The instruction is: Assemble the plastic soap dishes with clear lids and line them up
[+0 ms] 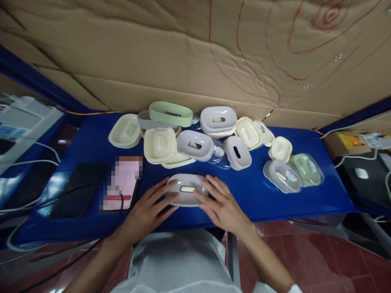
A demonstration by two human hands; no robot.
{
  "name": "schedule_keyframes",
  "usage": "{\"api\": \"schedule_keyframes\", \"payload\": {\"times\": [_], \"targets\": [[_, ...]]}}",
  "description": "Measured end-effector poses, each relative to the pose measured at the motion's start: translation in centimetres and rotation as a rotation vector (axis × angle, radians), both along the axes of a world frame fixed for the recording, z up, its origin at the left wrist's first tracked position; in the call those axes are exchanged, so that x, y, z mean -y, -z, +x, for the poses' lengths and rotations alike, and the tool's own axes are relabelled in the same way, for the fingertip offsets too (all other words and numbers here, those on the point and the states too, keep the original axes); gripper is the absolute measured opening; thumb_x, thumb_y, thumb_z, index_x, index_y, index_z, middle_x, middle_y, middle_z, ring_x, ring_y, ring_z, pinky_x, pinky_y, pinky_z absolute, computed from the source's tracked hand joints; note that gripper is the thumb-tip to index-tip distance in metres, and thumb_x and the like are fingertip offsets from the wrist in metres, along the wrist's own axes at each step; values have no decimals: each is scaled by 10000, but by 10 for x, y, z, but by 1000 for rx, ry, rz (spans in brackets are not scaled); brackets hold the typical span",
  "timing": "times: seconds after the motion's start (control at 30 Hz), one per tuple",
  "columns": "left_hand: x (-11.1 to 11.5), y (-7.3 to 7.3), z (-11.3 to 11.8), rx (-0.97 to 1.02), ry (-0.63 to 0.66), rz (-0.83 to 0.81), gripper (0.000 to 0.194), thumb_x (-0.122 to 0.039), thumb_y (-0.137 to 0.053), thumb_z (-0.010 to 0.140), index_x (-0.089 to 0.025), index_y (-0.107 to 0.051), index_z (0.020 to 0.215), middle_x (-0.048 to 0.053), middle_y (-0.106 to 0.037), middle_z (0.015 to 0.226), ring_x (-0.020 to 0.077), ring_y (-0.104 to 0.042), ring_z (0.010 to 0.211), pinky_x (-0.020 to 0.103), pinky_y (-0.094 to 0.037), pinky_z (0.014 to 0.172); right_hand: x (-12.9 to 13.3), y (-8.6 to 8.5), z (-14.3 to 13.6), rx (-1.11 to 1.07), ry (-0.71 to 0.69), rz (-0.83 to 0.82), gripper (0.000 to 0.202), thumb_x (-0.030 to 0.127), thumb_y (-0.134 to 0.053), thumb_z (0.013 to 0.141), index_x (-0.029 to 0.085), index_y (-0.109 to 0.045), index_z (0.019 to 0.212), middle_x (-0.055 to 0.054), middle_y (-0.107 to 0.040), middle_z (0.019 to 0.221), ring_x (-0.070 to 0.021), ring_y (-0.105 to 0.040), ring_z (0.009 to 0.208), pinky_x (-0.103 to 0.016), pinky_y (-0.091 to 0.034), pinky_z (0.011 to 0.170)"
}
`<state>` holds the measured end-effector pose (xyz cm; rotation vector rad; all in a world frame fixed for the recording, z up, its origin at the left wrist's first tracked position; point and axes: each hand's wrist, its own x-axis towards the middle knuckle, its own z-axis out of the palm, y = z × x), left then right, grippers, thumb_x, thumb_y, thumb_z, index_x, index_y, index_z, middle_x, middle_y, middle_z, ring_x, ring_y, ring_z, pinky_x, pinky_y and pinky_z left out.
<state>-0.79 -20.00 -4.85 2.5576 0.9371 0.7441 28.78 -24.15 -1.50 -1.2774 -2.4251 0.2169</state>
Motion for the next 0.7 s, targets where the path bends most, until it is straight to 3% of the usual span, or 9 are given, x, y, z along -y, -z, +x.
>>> {"api": "schedule_keyframes", "payload": {"times": [0.17, 0.3, 0.47, 0.57, 0.7], "targets": [[2, 0, 1, 25, -9, -21, 282, -242, -721, 1009, -229, -684, 1287, 100, -617, 1554, 316, -521, 1508, 505, -539, 1193, -56, -4, 15, 107, 382, 154, 656, 435, -642, 1041, 210, -451, 1627, -177, -547, 1605, -367, -430, 1561, -609, -338, 1272], [4, 0, 0, 46, -32, -43, 273, -236, -718, 1008, -240, -693, 1280, 91, -620, 1549, 307, -533, 1497, 495, -542, 1189, -85, -2, 18, 171, 417, 132, 709, 469, -601, 1059, 148, -391, 1655, -226, -584, 1557, -380, -529, 1485, -633, -296, 1266], [3, -1, 1, 71, -45, -37, 286, -250, -723, 1008, -242, -676, 1290, 116, -611, 1545, 325, -558, 1476, 513, -539, 1186, -54, -17, 23, 118, 387, 187, 544, 430, -636, 1057, 238, -549, 1559, -162, -666, 1482, -326, -631, 1390, -552, -410, 1220], [2, -1, 1, 121, -94, -112, 509, -311, -754, 990, -267, -566, 1461, 161, -473, 1653, 334, -584, 1452, 521, -555, 1169, -20, -21, 16, -10, 336, 122, 499, 378, -677, 1039, 287, -597, 1523, -133, -649, 1505, -308, -628, 1396, -502, -518, 1151], [0, 2, -1, 213, -101, -254, 830, -350, -805, 947, -284, -345, 1635, 184, -381, 1704, 341, -492, 1533, 535, -512, 1214, 12, -10, 0, -162, 111, -35, 557, 229, -639, 1051, 305, -523, 1590, -100, -623, 1540, -279, -563, 1472, -489, -535, 1181]]}}
